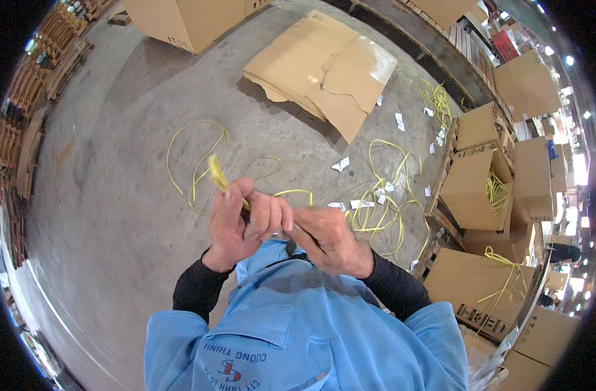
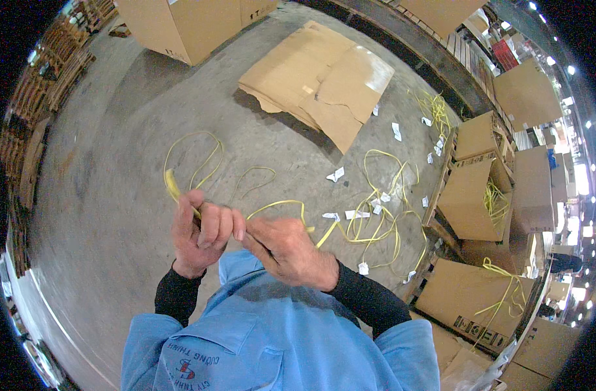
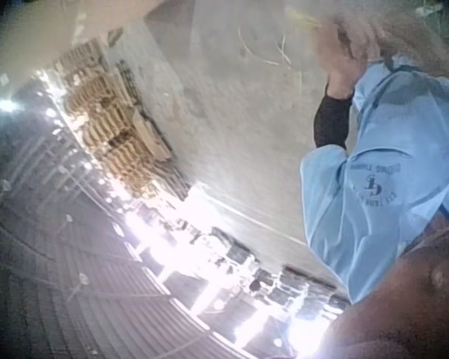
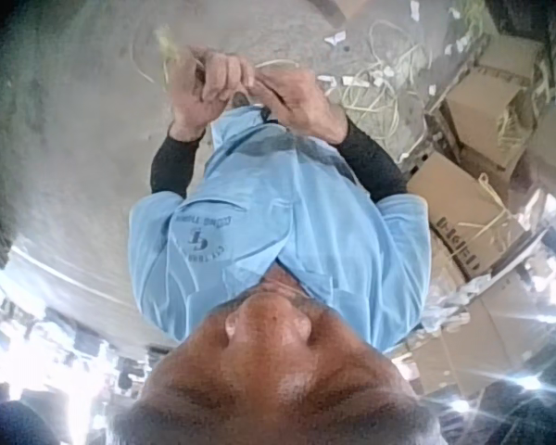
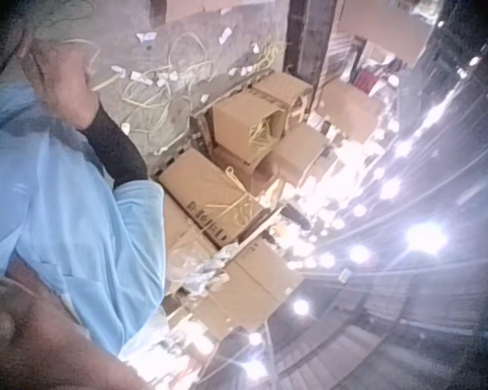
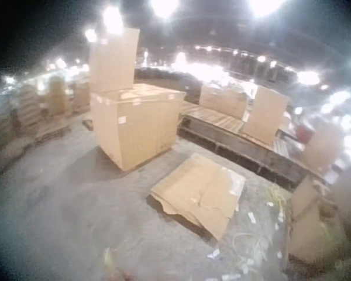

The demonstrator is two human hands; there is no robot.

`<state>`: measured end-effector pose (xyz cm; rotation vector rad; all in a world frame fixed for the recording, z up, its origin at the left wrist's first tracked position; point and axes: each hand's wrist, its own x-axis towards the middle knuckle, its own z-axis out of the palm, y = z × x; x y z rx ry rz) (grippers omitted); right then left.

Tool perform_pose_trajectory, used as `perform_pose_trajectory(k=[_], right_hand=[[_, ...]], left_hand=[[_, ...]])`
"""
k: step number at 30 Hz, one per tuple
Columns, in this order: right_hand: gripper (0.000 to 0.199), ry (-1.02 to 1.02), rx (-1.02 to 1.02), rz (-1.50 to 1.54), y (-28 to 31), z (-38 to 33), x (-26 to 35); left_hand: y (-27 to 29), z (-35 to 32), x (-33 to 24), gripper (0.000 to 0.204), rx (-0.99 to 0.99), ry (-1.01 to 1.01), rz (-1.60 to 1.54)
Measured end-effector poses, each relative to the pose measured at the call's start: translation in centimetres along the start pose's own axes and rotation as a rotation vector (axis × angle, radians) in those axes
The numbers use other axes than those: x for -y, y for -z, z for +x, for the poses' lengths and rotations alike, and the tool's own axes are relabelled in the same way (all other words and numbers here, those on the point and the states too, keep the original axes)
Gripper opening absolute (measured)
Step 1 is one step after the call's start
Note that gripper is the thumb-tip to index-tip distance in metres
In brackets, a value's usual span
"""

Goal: The person repeatedly picks up yellow plastic straps from the floor and from cardboard boxes, ties them into knots by hand, and places the knotted straps into a cardboard box. The person also picks up small white tags from the floor and attaches them to the straps before knotting.

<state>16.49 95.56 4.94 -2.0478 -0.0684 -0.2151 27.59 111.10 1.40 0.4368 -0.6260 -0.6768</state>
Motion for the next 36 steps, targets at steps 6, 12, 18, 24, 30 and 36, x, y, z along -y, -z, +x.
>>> perform_pose_trajectory(k=[6, 12, 18, 24, 30, 36], right_hand=[[0.012, 0.172, -0.277, -0.275, 0.9, -0.1, -0.8], [0.011, -0.144, 0.055, -0.146, 0.4, -0.7, -0.8], [0.022, 0.154, -0.610, -0.175, -2.5, 0.8, -0.6], [0.020, -0.099, -0.197, 0.075, -2.3, -0.4, -0.8], [0.017, -0.062, -0.004, 0.000, 0.3, -2.2, -1.8], [0.017, -0.170, 0.239, 0.215, 2.4, -3.0, -3.0]], left_hand=[[-0.1, 2.6, -0.1, 0.031, -0.172, -0.232, 0.613], [-1.8, 3.4, 0.3, 0.031, -0.354, -0.141, -0.016], [-3.3, 2.7, 0.5, 0.032, -0.353, -0.075, -0.080], [-2.2, 2.5, 2.0, 0.040, -0.280, -0.103, 0.173], [-1.8, 2.1, 1.0, 0.046, -0.053, -0.143, 0.818], [-2.2, -0.2, 0.1, 0.037, 0.319, 0.026, 0.614]])
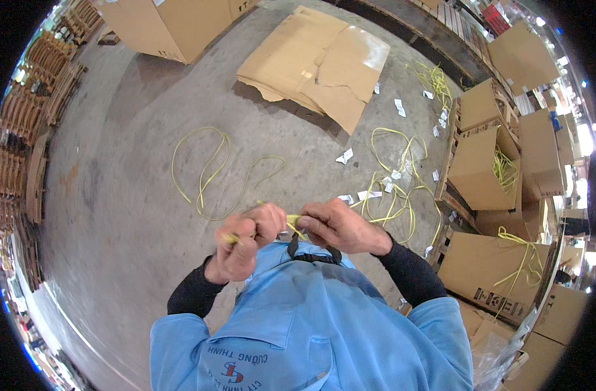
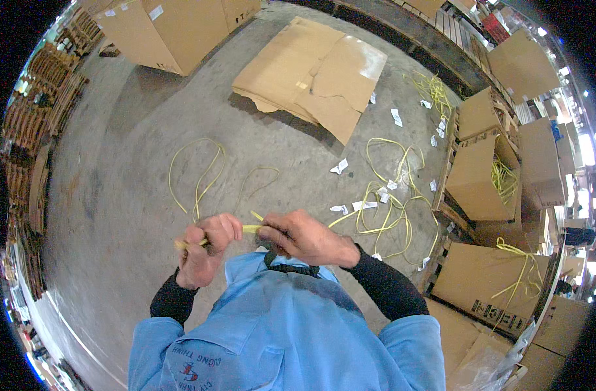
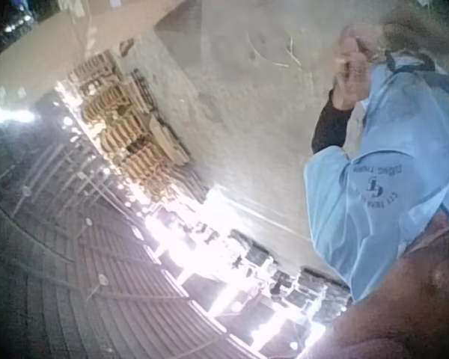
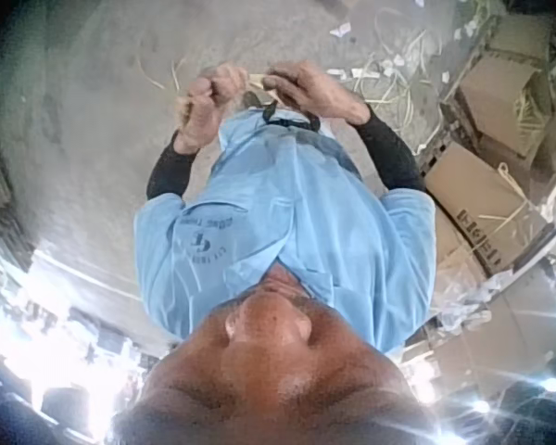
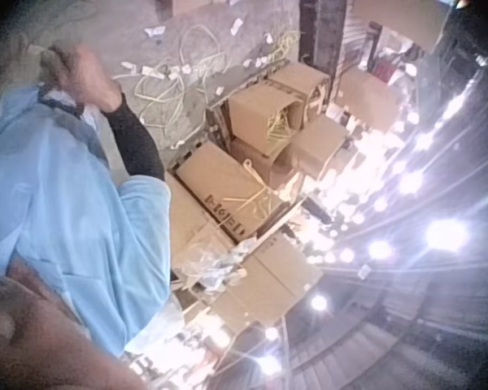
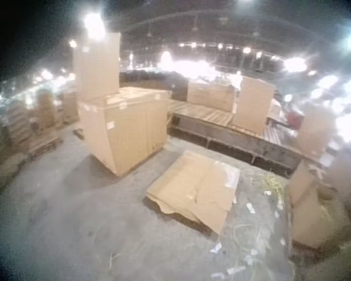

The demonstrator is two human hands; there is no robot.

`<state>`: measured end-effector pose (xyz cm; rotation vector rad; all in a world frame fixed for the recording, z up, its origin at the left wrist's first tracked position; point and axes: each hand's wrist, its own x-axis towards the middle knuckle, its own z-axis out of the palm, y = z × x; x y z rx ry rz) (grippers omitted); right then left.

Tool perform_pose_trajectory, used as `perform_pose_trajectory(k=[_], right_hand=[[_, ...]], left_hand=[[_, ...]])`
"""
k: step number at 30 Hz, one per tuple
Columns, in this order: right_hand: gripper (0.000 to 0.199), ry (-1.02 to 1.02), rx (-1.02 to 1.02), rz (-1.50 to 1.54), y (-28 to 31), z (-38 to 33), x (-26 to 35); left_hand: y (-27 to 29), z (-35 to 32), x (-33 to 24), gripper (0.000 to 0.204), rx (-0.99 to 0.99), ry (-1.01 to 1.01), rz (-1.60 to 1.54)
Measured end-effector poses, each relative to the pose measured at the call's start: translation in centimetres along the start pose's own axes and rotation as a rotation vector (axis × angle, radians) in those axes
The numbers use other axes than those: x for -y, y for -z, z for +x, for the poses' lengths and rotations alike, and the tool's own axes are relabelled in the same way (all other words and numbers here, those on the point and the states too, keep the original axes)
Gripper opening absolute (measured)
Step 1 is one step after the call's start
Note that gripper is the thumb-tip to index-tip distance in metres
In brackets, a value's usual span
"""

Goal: The person repeatedly picks up yellow plastic straps from the floor and from cardboard boxes, ties them into knots by hand, and places the knotted straps into a cardboard box. The person also picks up small white tags from the floor and attaches them to the straps before knotting.

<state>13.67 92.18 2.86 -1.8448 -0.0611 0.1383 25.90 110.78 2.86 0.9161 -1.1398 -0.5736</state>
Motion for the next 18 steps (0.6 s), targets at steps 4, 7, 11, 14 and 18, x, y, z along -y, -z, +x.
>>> perform_pose_trajectory(k=[4, 7, 11, 14, 18], right_hand=[[0.017, -0.163, -0.013, 0.002, 0.2, -0.2, -1.4], [0.018, -0.212, -0.185, -0.079, -0.2, 0.2, -2.9], [0.020, -0.233, -0.562, 0.480, -1.7, 1.8, -4.2], [0.015, -0.119, -0.759, 0.745, -3.3, 3.1, -4.6], [0.022, 0.133, -0.883, 0.150, -4.3, 4.1, -5.2]], left_hand=[[1.8, -0.3, 2.2, 0.020, 0.356, -0.172, 0.730], [2.0, -0.6, 4.0, 0.021, 0.425, -0.162, 0.963], [3.1, -0.4, 5.6, 0.017, 0.242, -0.066, 1.285], [2.9, -0.1, 7.1, 0.015, 0.094, 0.014, 1.325], [0.3, 0.0, 9.2, 0.018, -0.112, 0.111, 1.146]])
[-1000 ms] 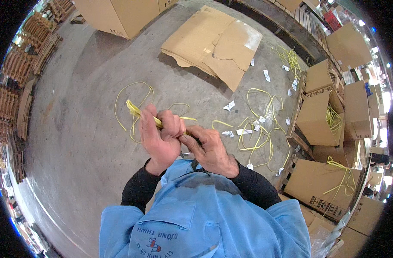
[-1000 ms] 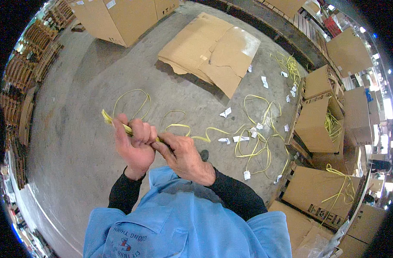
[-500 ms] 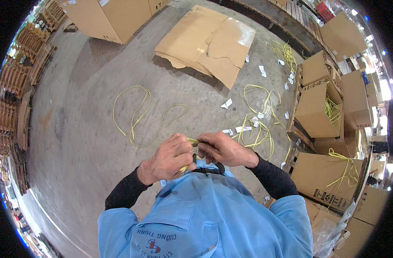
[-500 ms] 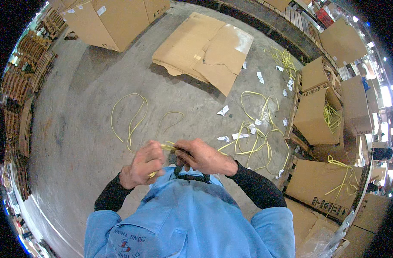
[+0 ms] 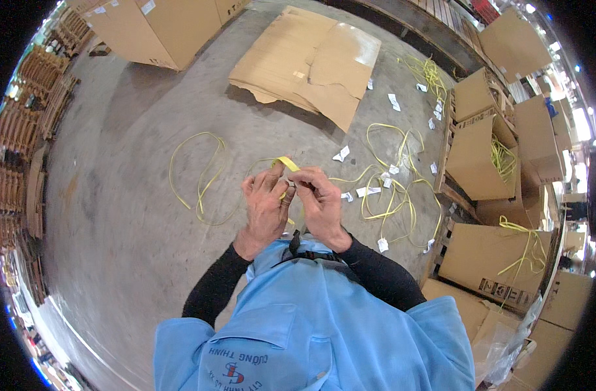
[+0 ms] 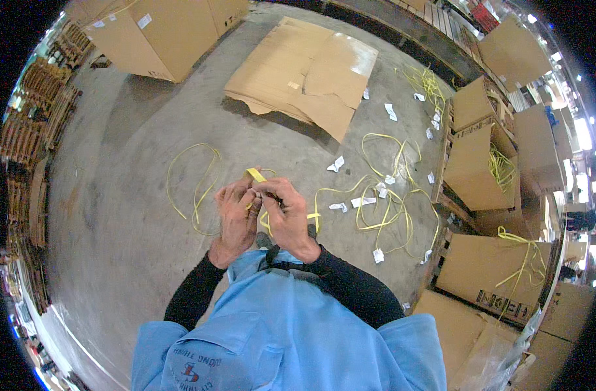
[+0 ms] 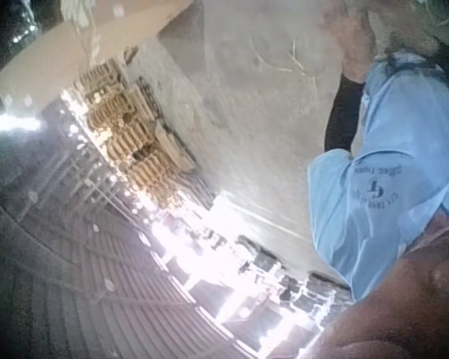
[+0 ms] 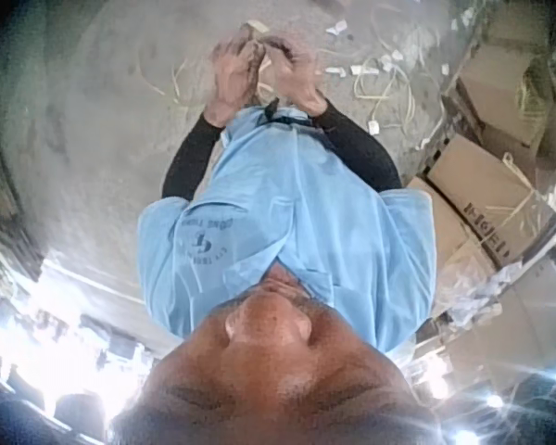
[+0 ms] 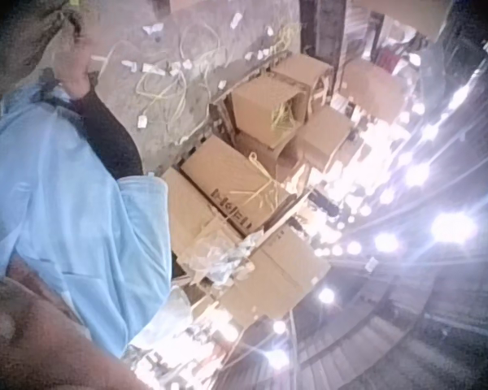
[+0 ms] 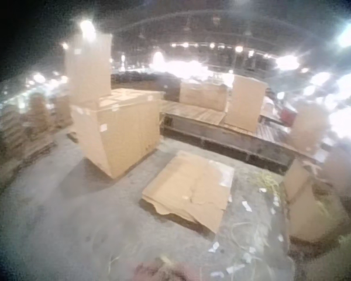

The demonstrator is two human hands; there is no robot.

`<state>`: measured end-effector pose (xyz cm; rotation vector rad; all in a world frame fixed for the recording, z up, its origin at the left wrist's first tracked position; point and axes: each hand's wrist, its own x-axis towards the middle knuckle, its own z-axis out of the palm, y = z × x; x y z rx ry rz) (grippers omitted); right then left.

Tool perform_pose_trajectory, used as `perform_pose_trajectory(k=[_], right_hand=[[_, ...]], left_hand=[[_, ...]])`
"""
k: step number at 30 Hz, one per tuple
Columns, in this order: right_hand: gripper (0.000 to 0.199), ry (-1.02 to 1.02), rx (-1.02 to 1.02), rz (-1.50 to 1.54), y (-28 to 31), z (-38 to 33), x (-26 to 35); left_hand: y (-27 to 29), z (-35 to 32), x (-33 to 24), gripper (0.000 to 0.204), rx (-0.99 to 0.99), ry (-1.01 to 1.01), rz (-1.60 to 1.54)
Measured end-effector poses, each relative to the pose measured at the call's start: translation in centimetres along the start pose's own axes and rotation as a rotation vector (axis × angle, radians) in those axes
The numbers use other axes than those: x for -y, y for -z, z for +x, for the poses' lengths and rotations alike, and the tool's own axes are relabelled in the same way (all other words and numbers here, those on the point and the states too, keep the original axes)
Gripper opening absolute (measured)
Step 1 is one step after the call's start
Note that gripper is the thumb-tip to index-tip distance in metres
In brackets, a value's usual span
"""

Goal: The person repeatedly picks up yellow plastic straps from the floor and from cardboard boxes, ties them into knots by hand, and places the knotted straps into a cardboard box. The person also picks up small white tags from the floor and attaches them to the straps before knotting.

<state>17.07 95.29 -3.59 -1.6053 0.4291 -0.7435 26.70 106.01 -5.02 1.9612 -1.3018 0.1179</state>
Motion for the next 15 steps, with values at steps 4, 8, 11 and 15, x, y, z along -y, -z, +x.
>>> perform_pose_trajectory(k=[4, 8, 11, 15], right_hand=[[0.037, 0.218, 0.113, -0.228, 0.4, -0.3, -0.5], [0.033, 0.273, 0.155, -0.382, 0.0, -0.5, -0.8], [0.029, 0.258, 0.172, -0.440, -0.6, -0.4, -1.3], [0.026, 0.292, 0.188, -0.403, -0.8, -0.7, -2.3]], left_hand=[[-1.6, -0.6, -1.9, 0.048, -0.048, 0.448, -0.761], [-1.8, -0.7, -2.2, 0.058, -0.069, 0.731, -1.274], [-1.7, -0.7, -2.1, 0.059, -0.087, 0.827, -1.376], [-1.0, -1.0, -2.3, 0.057, -0.113, 0.804, -1.376]])
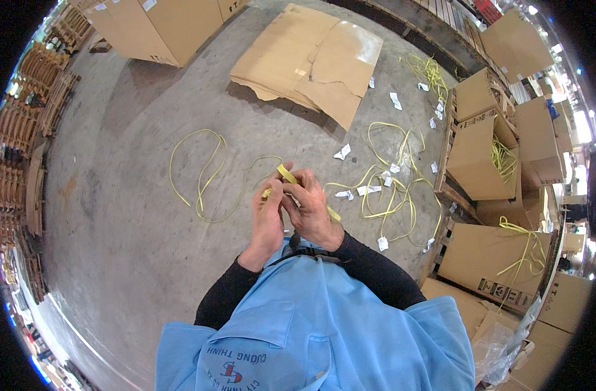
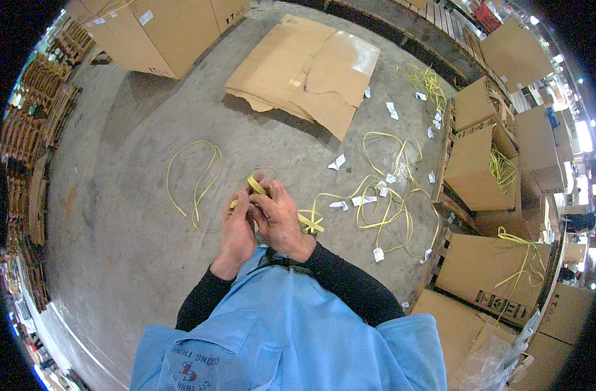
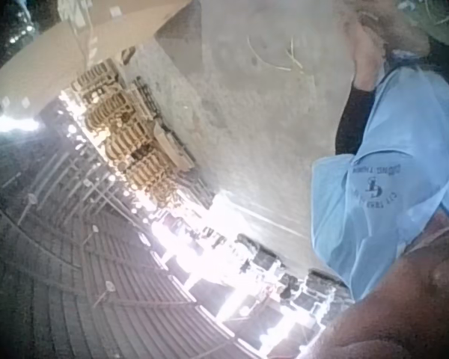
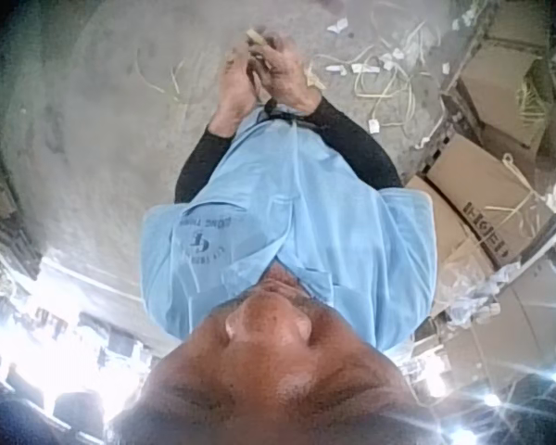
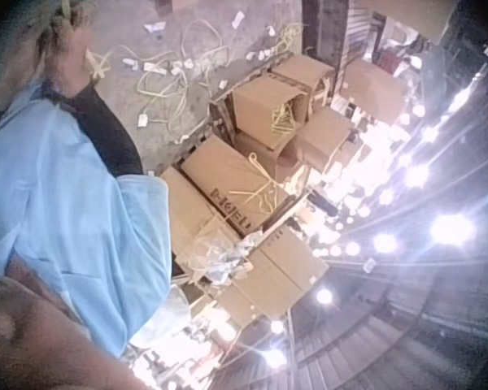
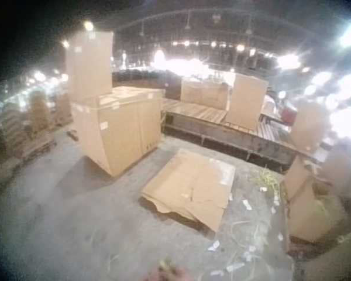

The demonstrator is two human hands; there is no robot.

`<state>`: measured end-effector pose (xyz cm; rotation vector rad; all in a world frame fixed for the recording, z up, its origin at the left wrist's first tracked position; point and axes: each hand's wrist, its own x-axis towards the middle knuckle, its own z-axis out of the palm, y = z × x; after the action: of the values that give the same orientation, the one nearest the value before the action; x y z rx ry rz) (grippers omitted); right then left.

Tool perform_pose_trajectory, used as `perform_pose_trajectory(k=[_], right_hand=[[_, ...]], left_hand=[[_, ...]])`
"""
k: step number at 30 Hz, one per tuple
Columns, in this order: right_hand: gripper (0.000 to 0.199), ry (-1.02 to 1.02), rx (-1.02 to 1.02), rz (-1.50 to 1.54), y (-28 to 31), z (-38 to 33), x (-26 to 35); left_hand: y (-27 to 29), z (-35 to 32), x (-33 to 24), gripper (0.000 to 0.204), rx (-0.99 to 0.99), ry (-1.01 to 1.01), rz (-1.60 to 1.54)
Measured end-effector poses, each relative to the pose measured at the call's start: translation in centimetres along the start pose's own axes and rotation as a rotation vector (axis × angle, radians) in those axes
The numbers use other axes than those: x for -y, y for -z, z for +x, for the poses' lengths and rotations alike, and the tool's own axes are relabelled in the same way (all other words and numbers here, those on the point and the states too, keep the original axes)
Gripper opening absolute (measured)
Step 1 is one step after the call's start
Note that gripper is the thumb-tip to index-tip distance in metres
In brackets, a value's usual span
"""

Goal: The person repeatedly picks up yellow plastic straps from the floor and from cardboard boxes, ties them into knots by hand, and places the knotted straps into a cardboard box. The person also picks up small white tags from the floor and attaches them to the straps before knotting.

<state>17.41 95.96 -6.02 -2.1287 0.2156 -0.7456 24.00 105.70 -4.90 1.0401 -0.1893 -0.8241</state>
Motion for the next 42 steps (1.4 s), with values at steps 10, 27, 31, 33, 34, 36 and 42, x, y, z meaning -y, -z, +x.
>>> perform_pose_trajectory(k=[10, 27, 31, 33, 34, 36, 42], right_hand=[[0.026, -0.742, -0.122, 1.196, 1.5, 0.4, 0.8], [0.031, -0.666, 0.465, 0.782, 7.9, 1.7, 1.1], [0.026, -0.722, 0.400, 0.888, 7.6, 0.8, 1.1], [0.022, -0.801, 0.339, 0.905, 7.0, 0.5, 1.2], [0.020, -0.827, 0.268, 0.905, 6.7, 0.2, 1.3], [0.019, -0.952, 0.106, 0.817, 5.9, -0.1, 1.8], [0.024, -0.599, -0.065, 0.488, 4.6, -0.9, 3.2]], left_hand=[[1.0, 0.1, -2.2, 0.028, 0.065, 0.101, -0.606], [0.7, -0.4, -3.8, 0.021, 0.227, -0.972, 1.217], [1.1, -0.2, -3.7, 0.019, 0.270, -0.871, 1.195], [1.2, -0.1, -3.3, 0.018, 0.265, -0.840, 1.161], [1.2, 0.0, -3.1, 0.018, 0.250, -0.835, 1.138], [1.0, -0.1, -2.6, 0.018, 0.207, -0.842, 1.120], [0.1, -0.3, -1.3, 0.021, 0.034, -0.863, 1.122]])
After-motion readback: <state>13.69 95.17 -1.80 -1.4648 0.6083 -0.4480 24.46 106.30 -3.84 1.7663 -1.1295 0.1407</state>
